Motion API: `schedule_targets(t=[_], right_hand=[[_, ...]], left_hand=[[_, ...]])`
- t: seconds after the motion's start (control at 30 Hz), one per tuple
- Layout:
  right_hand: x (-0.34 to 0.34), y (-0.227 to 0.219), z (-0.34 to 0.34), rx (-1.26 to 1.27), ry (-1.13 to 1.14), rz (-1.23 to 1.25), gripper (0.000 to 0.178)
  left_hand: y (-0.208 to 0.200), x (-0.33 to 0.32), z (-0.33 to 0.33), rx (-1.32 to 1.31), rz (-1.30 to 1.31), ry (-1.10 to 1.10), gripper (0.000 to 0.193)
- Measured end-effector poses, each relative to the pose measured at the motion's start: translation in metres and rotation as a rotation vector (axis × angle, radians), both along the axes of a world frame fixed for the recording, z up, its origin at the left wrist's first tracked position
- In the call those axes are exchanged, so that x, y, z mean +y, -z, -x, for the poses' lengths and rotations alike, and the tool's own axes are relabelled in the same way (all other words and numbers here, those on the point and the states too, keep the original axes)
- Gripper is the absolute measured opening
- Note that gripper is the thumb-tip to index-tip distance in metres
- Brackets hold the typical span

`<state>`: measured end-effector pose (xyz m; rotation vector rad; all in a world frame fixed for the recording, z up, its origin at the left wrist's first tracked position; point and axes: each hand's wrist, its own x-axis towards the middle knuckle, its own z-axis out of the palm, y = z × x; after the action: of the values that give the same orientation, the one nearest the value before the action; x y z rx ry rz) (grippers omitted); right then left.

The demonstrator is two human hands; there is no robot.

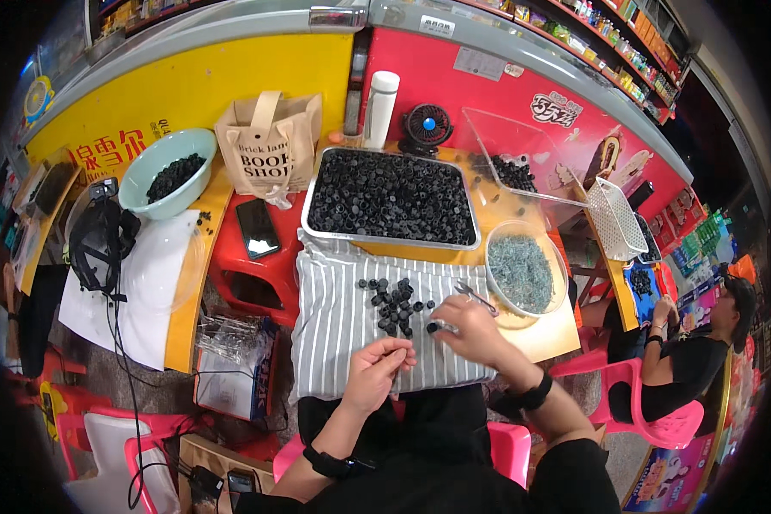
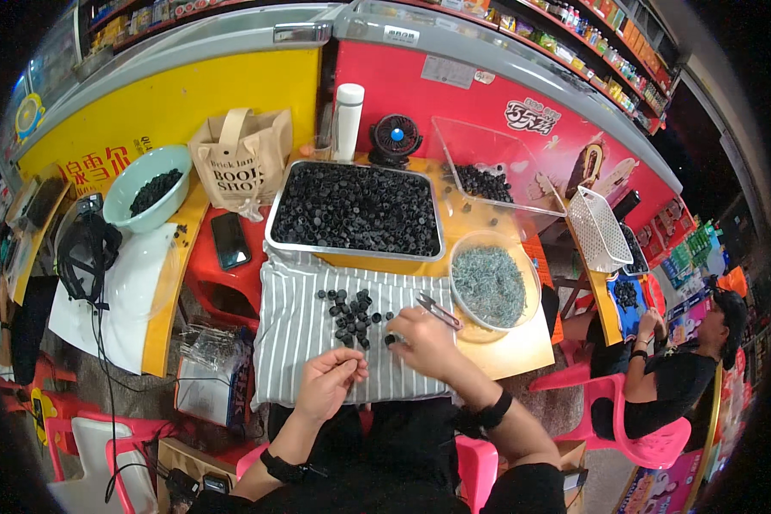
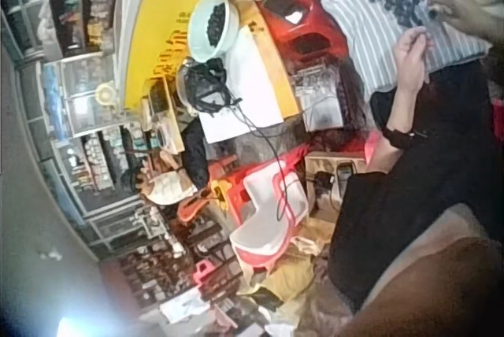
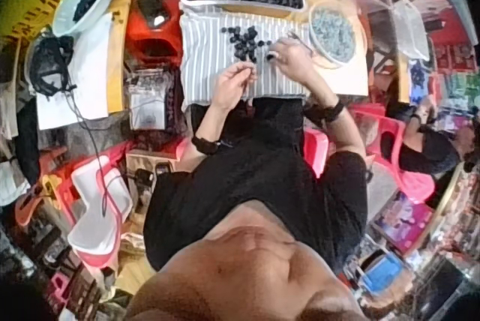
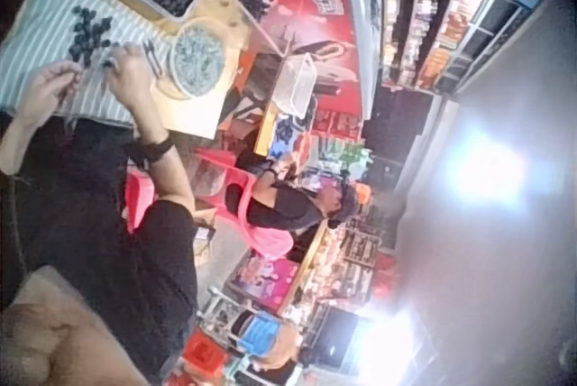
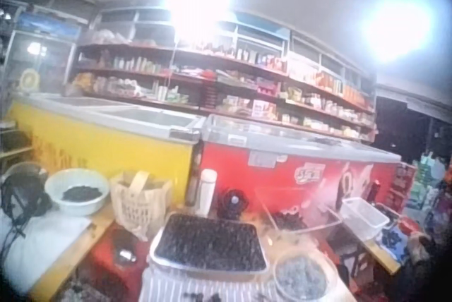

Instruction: Assembling small black plastic components by inserting tiny pieces into them by hand and with tweezers.

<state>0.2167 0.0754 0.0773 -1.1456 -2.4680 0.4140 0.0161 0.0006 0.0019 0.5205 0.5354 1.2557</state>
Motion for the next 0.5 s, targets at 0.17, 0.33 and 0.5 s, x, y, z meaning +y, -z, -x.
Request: schedule_targets(t=[0.17, 0.33, 0.5], right_hand=[[-0.017, 0.022, 0.009, 0.041, 0.075, -0.112, 0.022], [-0.054, 0.016, 0.025, 0.441, 0.134, -0.008, 0.029], [-0.059, 0.011, 0.032, 0.525, 0.047, -0.003, 0.030]], left_hand=[[0.005, -0.001, -0.003, 0.066, 0.000, -0.018, 0.018], [-0.003, -0.001, -0.004, 0.163, 0.008, -0.014, 0.024], [0.003, 0.000, 0.004, 0.053, -0.019, 0.124, 0.028]])
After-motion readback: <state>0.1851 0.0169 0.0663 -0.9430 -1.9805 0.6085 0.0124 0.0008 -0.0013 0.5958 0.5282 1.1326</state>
